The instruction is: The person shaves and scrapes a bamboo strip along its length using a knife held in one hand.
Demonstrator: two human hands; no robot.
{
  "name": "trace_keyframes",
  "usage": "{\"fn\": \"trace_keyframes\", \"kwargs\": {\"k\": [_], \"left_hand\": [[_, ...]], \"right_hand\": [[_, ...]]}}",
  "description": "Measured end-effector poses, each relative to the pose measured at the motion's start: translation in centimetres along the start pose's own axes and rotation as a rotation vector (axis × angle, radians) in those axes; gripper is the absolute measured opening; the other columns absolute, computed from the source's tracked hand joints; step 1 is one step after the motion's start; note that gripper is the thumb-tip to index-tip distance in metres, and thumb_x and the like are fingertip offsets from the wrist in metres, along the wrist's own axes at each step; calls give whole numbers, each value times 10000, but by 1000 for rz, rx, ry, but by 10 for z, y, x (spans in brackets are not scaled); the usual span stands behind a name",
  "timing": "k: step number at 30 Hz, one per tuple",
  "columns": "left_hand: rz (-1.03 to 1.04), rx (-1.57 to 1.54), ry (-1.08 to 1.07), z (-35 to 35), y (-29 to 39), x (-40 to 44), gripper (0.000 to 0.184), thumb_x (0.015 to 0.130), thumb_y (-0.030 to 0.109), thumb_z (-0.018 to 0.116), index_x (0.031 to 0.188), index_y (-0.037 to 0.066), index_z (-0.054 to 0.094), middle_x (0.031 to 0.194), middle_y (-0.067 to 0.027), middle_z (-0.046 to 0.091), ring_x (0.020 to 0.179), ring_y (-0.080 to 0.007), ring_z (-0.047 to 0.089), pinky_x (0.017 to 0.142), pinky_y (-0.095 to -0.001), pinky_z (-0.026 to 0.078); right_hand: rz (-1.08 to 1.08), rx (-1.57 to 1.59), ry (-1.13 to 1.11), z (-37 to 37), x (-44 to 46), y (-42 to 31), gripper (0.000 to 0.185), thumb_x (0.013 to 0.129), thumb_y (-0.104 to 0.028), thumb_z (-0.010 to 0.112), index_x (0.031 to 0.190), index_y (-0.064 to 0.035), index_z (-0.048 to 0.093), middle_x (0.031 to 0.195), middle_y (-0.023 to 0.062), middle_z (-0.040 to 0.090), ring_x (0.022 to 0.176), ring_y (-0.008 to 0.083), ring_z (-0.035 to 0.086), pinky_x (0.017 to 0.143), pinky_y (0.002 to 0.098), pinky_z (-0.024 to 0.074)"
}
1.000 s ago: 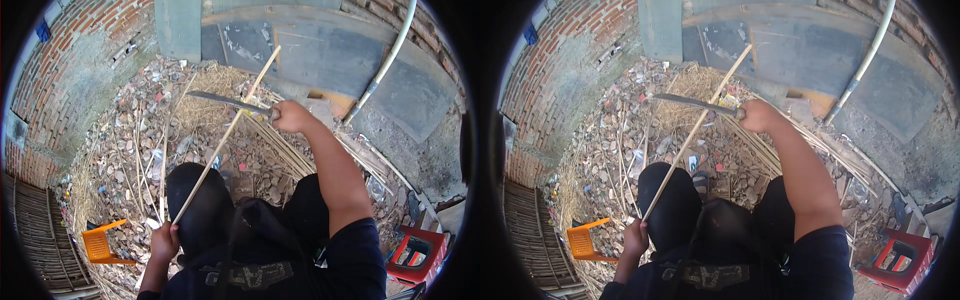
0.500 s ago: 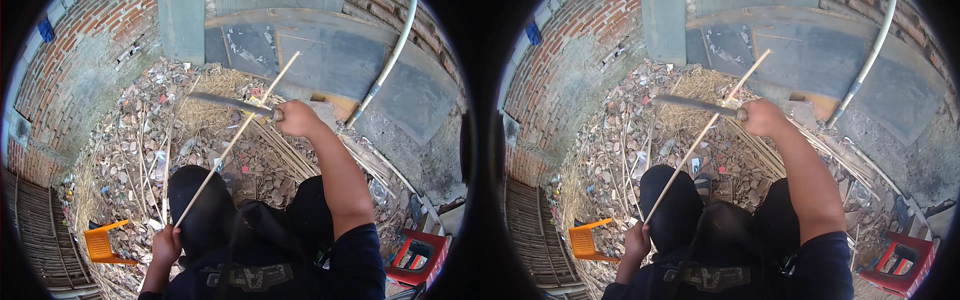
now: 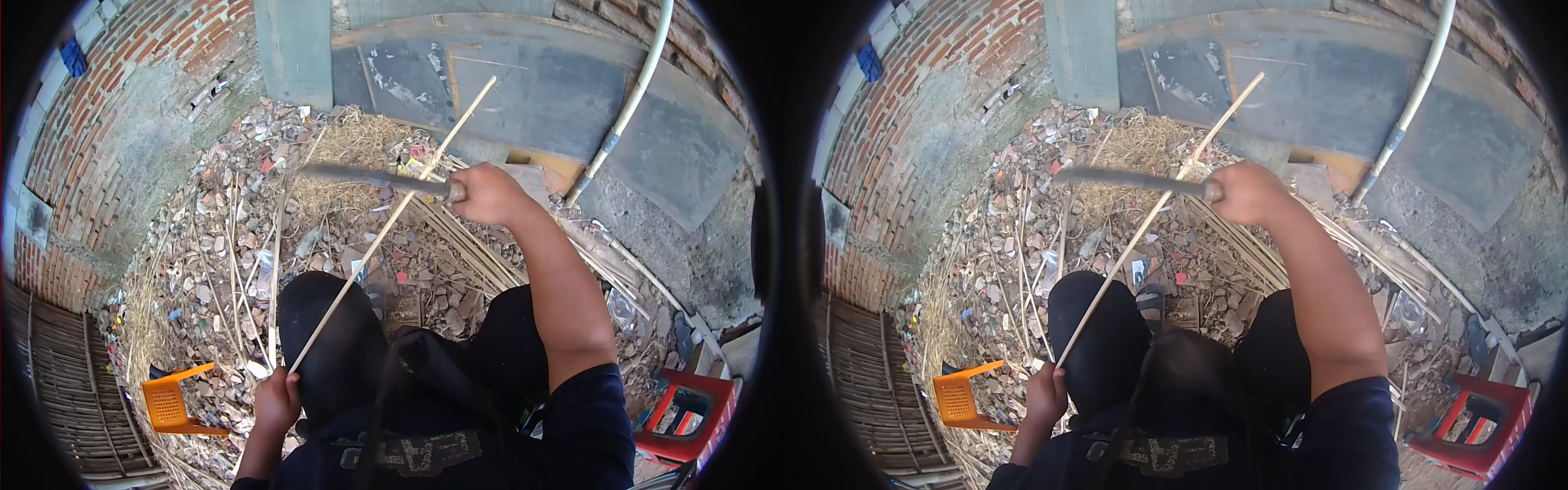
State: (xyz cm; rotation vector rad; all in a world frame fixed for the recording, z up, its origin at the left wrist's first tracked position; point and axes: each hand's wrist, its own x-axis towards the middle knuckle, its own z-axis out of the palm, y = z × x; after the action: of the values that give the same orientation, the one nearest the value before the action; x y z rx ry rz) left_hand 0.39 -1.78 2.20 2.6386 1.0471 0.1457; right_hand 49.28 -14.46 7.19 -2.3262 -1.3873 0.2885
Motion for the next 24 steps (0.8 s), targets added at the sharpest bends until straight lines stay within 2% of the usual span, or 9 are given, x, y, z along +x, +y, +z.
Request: {"fn": "trace_keyframes", "kwargs": {"k": [5,6,9,10,13,16,19,20,24], "left_hand": [[40,-22,21,3,-2,2,298,1034,257,525,844,27,523,623,-255,593,616,-495,615,563,-583,456],[20,-12,13,1,-1,-2,302,1036,260,523,844,27,525,624,-257,593,616,-496,614,563,-583,456],[0,-15,18,-1,4,8,313,1041,269,515,845,26,529,626,-260,591,617,-498,613,561,-582,455],[-5,-26,0,-5,4,7,314,1044,271,511,847,27,530,626,-262,590,617,-498,613,560,-582,455],[-23,-64,-39,-5,3,4,325,1048,280,503,844,29,525,633,-266,588,629,-508,607,565,-584,450],[-1,-97,-27,-2,5,5,329,1047,285,505,842,28,518,639,-264,586,642,-516,598,571,-587,438],[8,-85,-18,-1,0,4,322,1047,281,504,846,29,520,637,-263,583,641,-516,596,569,-586,432],[-7,-79,-27,-1,-1,-1,326,1049,281,501,844,27,519,635,-263,580,640,-516,596,568,-583,431],[-17,-127,-51,-10,5,9,342,1056,281,489,837,20,517,630,-265,572,637,-516,592,563,-571,427]], "right_hand": [[-101,-172,-95,8,0,-8,172,758,-170,696,922,-144,742,871,130,722,866,327,704,813,462,568],[-46,50,-46,14,11,11,184,763,-176,691,936,-129,736,899,147,724,894,339,700,831,466,563],[214,-65,-2,12,22,34,207,765,-184,690,954,-114,731,927,160,726,923,355,694,848,469,556],[145,-85,90,16,19,35,210,770,-194,683,956,-105,725,921,164,722,919,374,688,850,477,550],[33,11,44,2,6,13,199,772,-204,692,948,-121,730,914,154,725,907,349,696,838,466,554],[-137,-150,-83,1,-3,-6,184,770,-208,701,937,-138,735,914,140,732,900,320,704,826,450,558],[-88,-266,-80,2,4,-5,175,770,-209,706,933,-153,738,934,137,739,909,296,710,814,434,565],[33,19,29,18,14,25,187,776,-203,684,944,-140,735,957,154,737,933,318,709,827,453,567],[245,-119,166,18,21,38,222,757,-189,662,954,-109,726,961,164,737,954,361,700,864,488,555]]}}
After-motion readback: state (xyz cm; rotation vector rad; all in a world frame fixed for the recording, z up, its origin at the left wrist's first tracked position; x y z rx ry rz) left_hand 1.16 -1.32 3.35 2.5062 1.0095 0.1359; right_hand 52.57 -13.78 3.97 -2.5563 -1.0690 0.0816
